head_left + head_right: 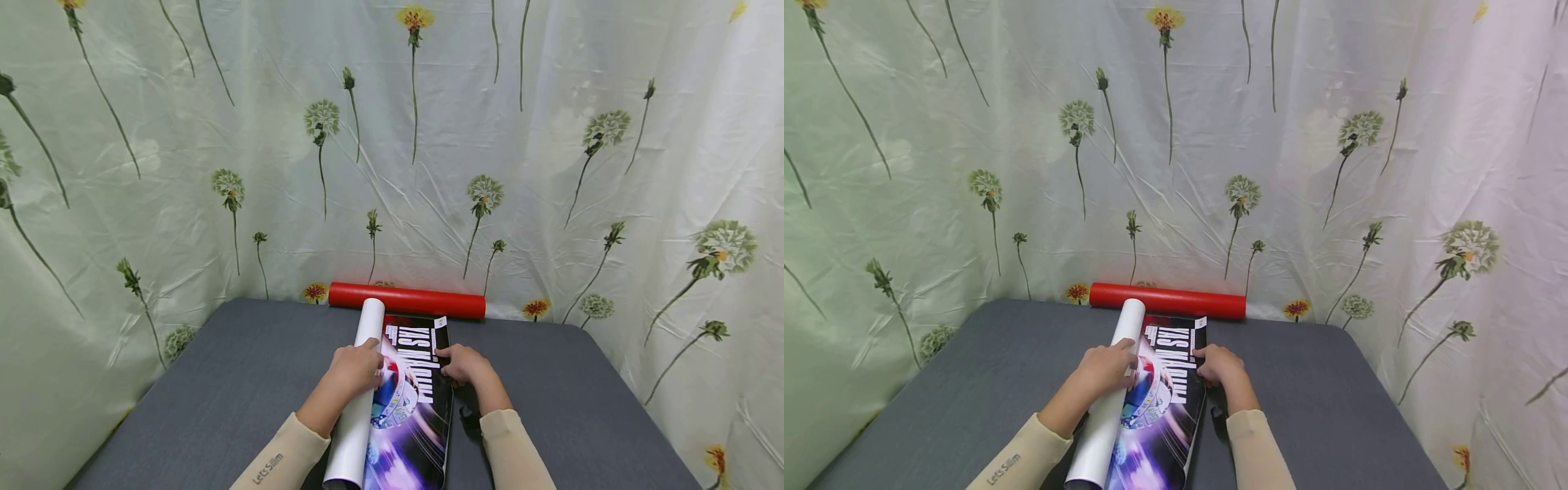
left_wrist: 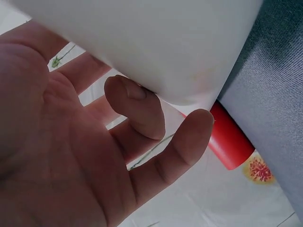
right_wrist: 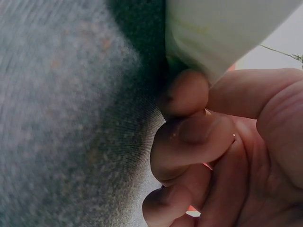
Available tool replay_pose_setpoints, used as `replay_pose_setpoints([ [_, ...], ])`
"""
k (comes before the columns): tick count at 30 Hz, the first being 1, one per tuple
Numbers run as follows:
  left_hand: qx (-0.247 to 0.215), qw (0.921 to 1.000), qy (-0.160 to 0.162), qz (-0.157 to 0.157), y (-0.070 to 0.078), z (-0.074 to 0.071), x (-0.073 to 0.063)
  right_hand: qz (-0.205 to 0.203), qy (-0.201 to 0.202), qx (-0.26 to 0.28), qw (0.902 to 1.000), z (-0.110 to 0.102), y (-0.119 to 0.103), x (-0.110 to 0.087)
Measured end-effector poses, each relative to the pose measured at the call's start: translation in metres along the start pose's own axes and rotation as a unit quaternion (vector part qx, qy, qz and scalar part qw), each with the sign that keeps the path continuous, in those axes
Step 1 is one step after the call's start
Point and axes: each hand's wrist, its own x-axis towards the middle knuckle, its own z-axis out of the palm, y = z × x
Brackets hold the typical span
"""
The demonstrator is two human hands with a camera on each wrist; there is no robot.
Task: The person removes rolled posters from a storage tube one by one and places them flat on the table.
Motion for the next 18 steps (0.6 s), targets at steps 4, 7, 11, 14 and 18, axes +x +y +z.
replay_pose_setpoints([
  [4,-0.003,1.0,0.0,-0.001,0.0,-0.0004,0.0,-0.001,0.0,-0.001,1.0,-0.0002,-0.0006,-0.0001],
  [7,-0.007,1.0,0.0,-0.002,0.0004,-0.0008,0.0002,-0.002,0.0,-0.001,1.0,-0.0005,-0.0002,0.0001],
  [11,-0.007,1.0,-0.001,-0.006,0.0008,-0.0008,0.001,-0.003,-0.001,0.001,1.0,-0.0011,-0.0002,-0.0005],
  [14,0.0,1.0,-0.001,-0.009,0.0012,0.0001,0.0019,-0.006,-0.001,0.0,1.0,-0.0014,-0.0006,-0.0006],
  [18,0.006,0.9999,-0.006,-0.013,0.002,0.0012,0.0022,-0.004,-0.003,0.002,1.0,-0.0011,-0.0004,-0.0006],
])
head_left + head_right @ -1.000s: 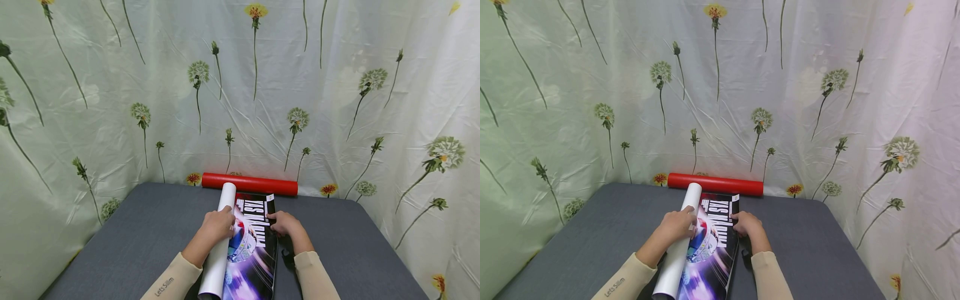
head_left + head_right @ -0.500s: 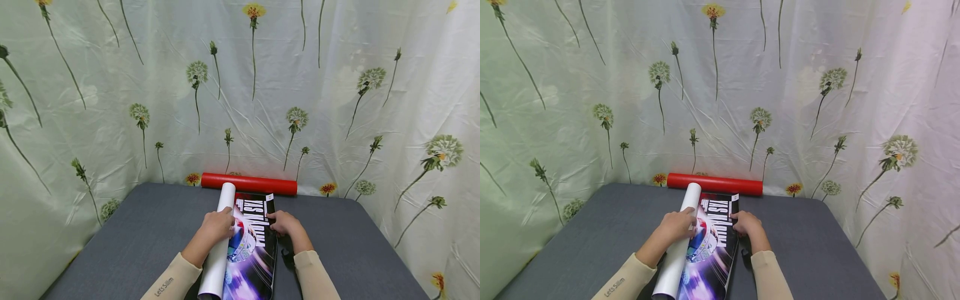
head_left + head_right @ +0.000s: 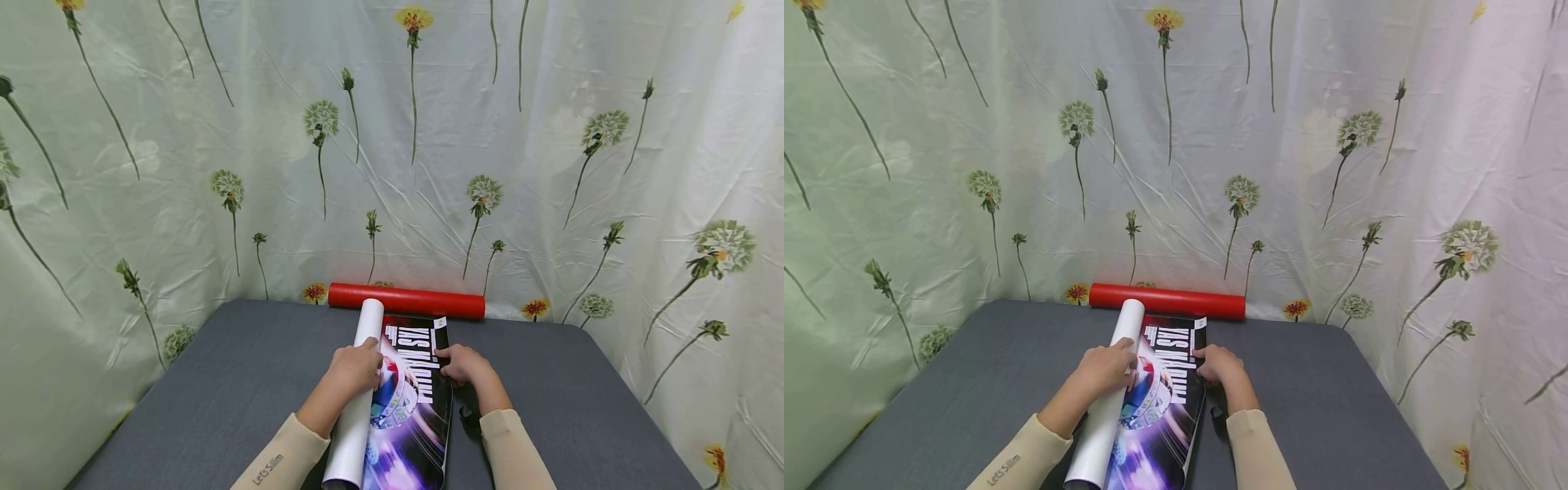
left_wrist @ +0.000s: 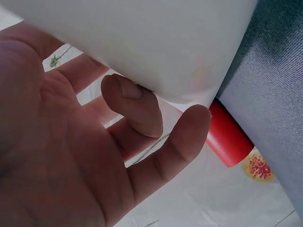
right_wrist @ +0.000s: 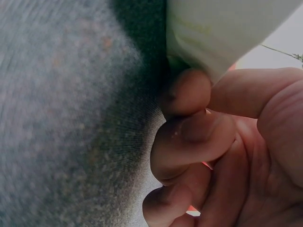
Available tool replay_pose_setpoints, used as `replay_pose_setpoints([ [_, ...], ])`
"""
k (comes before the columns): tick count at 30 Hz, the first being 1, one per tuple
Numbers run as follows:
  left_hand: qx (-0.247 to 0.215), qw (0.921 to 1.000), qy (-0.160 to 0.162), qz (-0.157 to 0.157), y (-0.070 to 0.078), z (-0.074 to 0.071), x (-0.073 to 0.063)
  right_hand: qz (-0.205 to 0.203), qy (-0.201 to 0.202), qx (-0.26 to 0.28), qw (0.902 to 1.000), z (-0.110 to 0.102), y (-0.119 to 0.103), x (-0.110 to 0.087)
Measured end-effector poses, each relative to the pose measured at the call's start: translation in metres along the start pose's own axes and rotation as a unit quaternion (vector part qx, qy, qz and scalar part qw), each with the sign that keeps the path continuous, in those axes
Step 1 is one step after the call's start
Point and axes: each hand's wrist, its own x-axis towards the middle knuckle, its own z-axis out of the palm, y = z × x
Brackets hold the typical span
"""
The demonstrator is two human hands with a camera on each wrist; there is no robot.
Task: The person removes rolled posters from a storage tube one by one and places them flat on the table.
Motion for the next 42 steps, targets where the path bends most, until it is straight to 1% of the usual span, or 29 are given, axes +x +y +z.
replay_pose_setpoints([
  [6,-0.003,0.9999,-0.013,0.001,-0.001,0.0,0.0,-0.002,-0.001,0.008,1.0,0.0,0.0,-0.001],
  [13,-0.008,1.0,-0.003,0.001,-0.003,-0.001,0.0,-0.01,0.0,0.008,0.9999,-0.001,0.0,-0.002],
  [16,-0.006,1.0,0.002,0.001,-0.003,-0.001,0.0,-0.008,-0.001,0.008,0.9999,0.0,0.0,-0.001],
  [21,0.003,0.9998,0.014,0.011,-0.004,-0.003,-0.002,0.002,-0.003,0.012,0.9999,0.001,0.001,0.0],
  [27,-0.01,0.9996,0.012,0.024,-0.006,-0.004,-0.004,-0.007,-0.001,0.01,0.9999,0.001,0.001,-0.001],
  [36,-0.016,0.9997,0.013,0.01,-0.009,-0.003,-0.002,-0.003,-0.003,0.008,1.0,0.0,0.0,0.0],
  [42,-0.013,0.9996,0.021,0.01,-0.01,-0.003,-0.002,0.0,-0.004,0.008,1.0,0.001,0.001,0.001],
])
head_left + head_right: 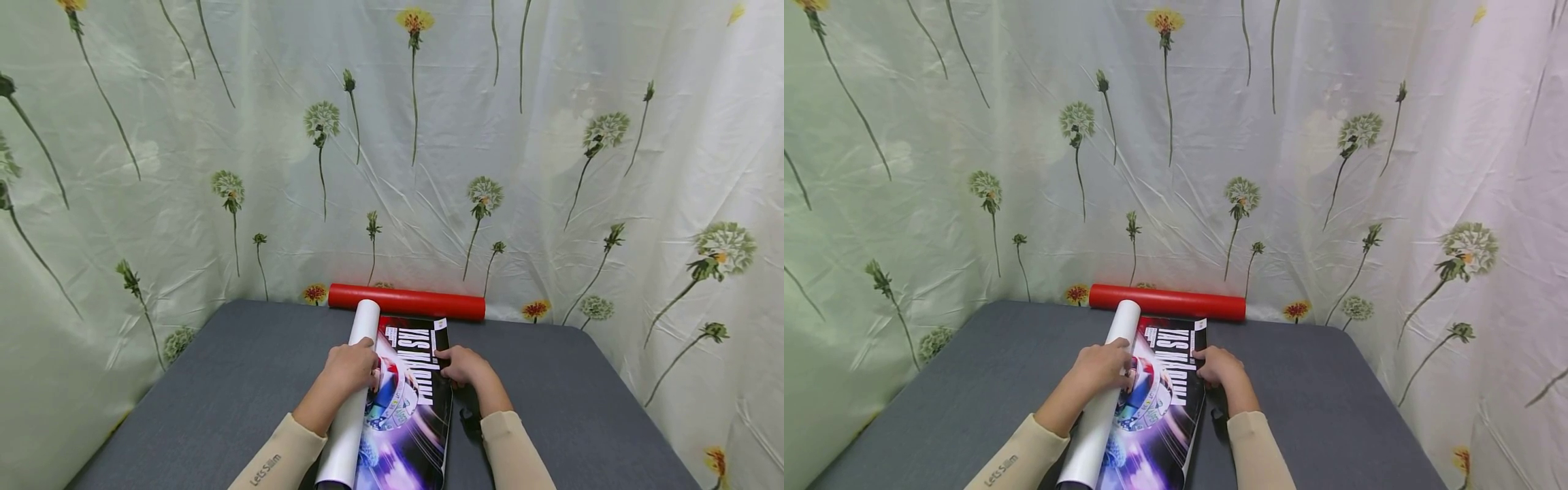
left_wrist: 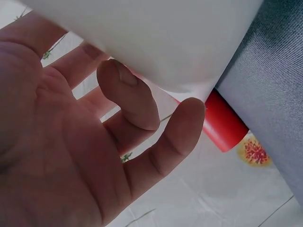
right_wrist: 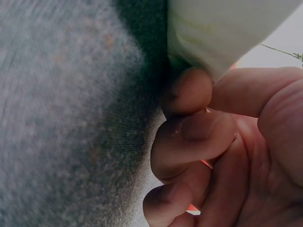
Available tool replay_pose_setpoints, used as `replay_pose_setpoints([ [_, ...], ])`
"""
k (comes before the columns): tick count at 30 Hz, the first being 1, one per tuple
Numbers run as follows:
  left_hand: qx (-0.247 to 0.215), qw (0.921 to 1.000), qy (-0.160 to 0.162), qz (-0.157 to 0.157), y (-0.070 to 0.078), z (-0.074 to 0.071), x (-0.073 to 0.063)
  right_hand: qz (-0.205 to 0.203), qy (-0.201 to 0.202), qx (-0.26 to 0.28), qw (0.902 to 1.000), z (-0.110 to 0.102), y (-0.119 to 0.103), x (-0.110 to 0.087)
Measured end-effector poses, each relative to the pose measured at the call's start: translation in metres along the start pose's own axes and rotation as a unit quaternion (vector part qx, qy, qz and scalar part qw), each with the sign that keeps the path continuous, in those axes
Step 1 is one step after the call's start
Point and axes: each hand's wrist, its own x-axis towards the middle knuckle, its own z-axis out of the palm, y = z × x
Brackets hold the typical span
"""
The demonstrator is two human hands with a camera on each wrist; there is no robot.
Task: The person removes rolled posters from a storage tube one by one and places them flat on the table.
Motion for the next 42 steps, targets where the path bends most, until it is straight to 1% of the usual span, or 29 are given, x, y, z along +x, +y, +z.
replay_pose_setpoints([
  [6,0.002,1.0,-0.008,-0.001,0.0011,-0.0003,0.0002,-0.004,0.004,-0.004,1.0,0.0004,0.0005,0.0004],
  [13,0.004,0.9998,-0.02,-0.005,0.0022,0.0002,-0.0006,0.008,0.002,0.009,0.9999,0.0012,0.0003,0.0005],
  [20,0.006,0.9999,-0.01,-0.012,0.0005,0.0039,0.0014,0.002,0.01,0.006,0.9999,0.0014,-0.0011,-0.0019],
  [24,0.017,0.9998,-0.003,-0.006,-0.0004,0.0046,0.0017,-0.001,0.01,0.001,0.9999,0.0008,-0.0014,-0.0031],
  [30,0.027,0.9996,-0.011,0.004,-0.0018,0.0024,0.0005,0.0,0.005,-0.002,1.0,0.0018,-0.0009,-0.0024],
  [33,0.023,0.9997,-0.008,0.008,-0.0025,0.0006,-0.001,-0.003,0.003,0.001,1.0,0.0017,-0.0004,-0.0027],
  [38,0.004,1.0,-0.005,-0.003,-0.0028,-0.0013,-0.0021,-0.003,0.004,0.004,1.0,0.0002,0.0,-0.0029],
  [42,0.002,1.0,-0.006,-0.007,-0.0033,-0.0023,-0.0022,0.0,0.003,0.012,0.9999,-0.0003,0.0011,-0.0002],
])
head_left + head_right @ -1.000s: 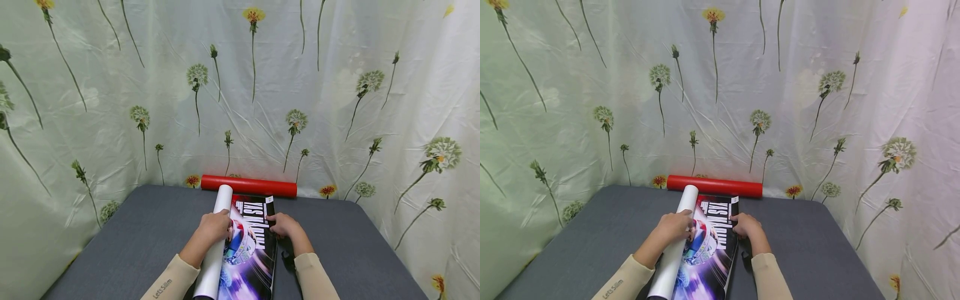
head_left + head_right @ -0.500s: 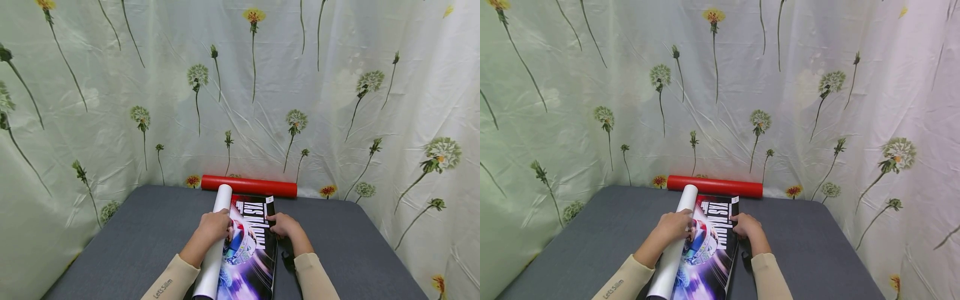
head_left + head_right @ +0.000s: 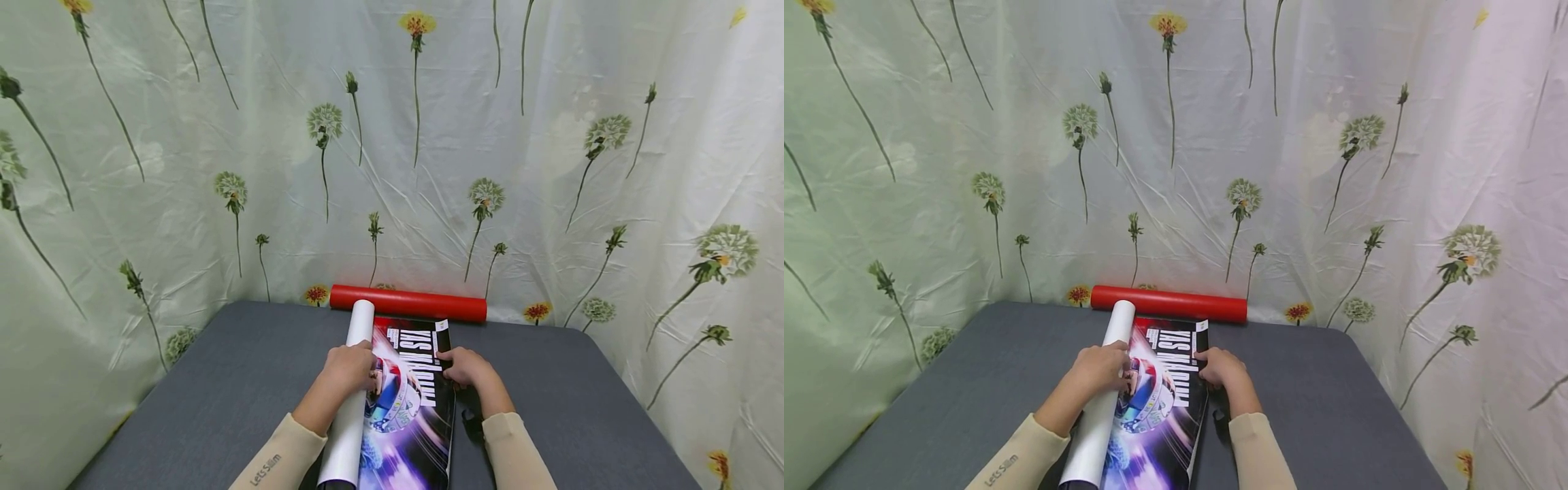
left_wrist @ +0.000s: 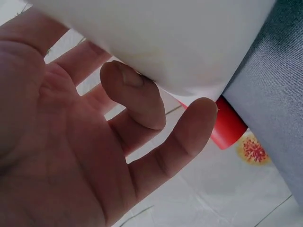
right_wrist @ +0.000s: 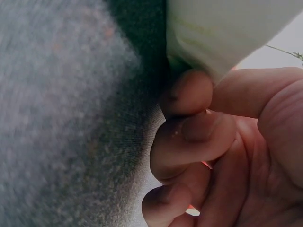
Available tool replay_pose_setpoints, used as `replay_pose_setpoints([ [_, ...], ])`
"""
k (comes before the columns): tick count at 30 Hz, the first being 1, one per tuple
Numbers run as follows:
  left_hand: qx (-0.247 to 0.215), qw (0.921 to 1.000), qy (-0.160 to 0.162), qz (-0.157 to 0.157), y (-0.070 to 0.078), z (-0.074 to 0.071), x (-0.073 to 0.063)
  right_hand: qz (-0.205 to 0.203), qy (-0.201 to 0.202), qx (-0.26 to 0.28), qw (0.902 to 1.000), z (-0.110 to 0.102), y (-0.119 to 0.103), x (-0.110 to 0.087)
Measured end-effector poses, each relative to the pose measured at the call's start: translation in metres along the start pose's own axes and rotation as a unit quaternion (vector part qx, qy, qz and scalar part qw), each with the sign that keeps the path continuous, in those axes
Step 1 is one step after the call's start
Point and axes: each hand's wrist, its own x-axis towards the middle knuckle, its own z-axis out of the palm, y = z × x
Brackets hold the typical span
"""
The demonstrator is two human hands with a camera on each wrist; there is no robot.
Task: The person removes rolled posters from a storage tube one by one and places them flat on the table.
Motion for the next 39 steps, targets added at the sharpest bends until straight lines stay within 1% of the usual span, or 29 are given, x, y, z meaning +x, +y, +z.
replay_pose_setpoints([
  [3,-0.001,1.0,0.0,0.001,-0.0005,-0.0016,-0.0002,0.002,0.0,0.004,1.0,0.0001,0.0014,0.0023],
  [10,-0.008,0.9998,-0.014,0.01,-0.0014,-0.0066,-0.003,0.001,-0.002,0.008,1.0,-0.0011,0.0037,0.0037],
  [17,-0.01,0.9999,-0.004,0.012,-0.0028,-0.0042,-0.0022,-0.001,-0.004,0.013,0.9999,-0.0021,0.0049,0.0015],
  [22,-0.011,0.9998,-0.005,0.012,-0.0034,-0.0058,-0.002,0.003,-0.002,0.017,0.9998,-0.0039,0.0054,0.0002],
  [26,-0.016,0.9998,-0.013,0.007,-0.0037,-0.0058,-0.0014,0.006,-0.002,0.019,0.9998,-0.0055,0.0058,-0.0011],
  [30,-0.019,0.9997,-0.01,0.01,-0.0044,-0.004,-0.0008,0.006,0.0,0.01,0.9999,-0.0065,0.0056,-0.0017],
  [35,-0.024,0.9995,-0.004,0.018,-0.0045,-0.005,-0.0017,0.018,0.005,-0.007,0.9998,-0.0077,0.0057,-0.0027],
  [39,-0.023,0.9995,-0.007,0.018,-0.0053,-0.0048,-0.0015,0.019,0.006,-0.004,0.9998,-0.0087,0.0057,-0.0036],
])
